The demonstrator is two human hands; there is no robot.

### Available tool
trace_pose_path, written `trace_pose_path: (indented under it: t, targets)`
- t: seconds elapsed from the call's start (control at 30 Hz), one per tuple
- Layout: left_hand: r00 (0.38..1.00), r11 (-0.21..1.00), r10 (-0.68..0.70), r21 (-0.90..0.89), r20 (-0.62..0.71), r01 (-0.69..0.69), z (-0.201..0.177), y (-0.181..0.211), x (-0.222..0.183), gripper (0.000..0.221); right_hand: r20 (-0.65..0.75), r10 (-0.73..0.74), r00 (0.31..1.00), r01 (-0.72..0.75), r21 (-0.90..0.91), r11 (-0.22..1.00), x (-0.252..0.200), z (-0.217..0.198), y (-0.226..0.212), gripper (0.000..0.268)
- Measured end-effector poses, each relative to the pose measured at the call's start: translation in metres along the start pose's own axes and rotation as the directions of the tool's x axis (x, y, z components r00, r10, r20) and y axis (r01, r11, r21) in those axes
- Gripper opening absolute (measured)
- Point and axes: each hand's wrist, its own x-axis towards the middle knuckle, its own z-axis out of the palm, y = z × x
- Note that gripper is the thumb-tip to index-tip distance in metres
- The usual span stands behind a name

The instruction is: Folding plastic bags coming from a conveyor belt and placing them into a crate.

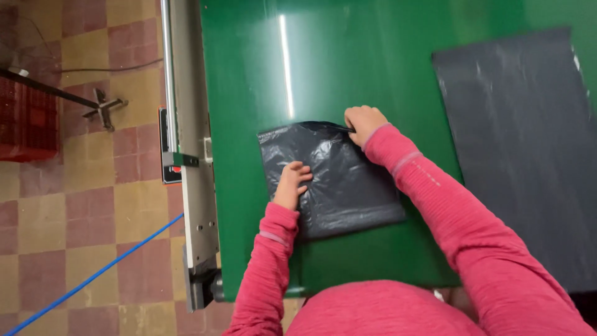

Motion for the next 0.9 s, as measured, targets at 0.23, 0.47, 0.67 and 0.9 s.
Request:
trace_pose_path:
  t: [0.23, 0.47, 0.67, 0.9]
  targets:
    - [0.915, 0.380, -0.302, -0.847, 0.267, 0.373, -0.057, -0.046, -0.044, 0.109, -0.369, -0.301, 0.879, 0.362, 0.106, 0.926, -0.174, 0.025, -0.051, 0.028]
    - [0.998, 0.848, 0.058, -0.526, -0.022, -0.060, -0.056, -0.040, -0.104, 0.086, -0.437, -0.304, 0.846, 0.331, -0.015, 0.944, -0.204, 0.071, -0.041, 0.026]
    - [0.660, 0.268, 0.686, 0.737, 0.306, -0.620, -0.062, 0.011, -0.155, 0.050, -0.393, -0.267, 0.880, 0.202, -0.199, 0.959, -0.212, 0.069, -0.080, 0.022]
    - [0.609, 0.409, 0.099, 0.526, 0.787, -0.746, -0.021, 0.060, -0.133, 0.016, -0.345, -0.433, 0.833, 0.492, 0.103, 0.865, -0.234, 0.154, -0.133, 0.059]
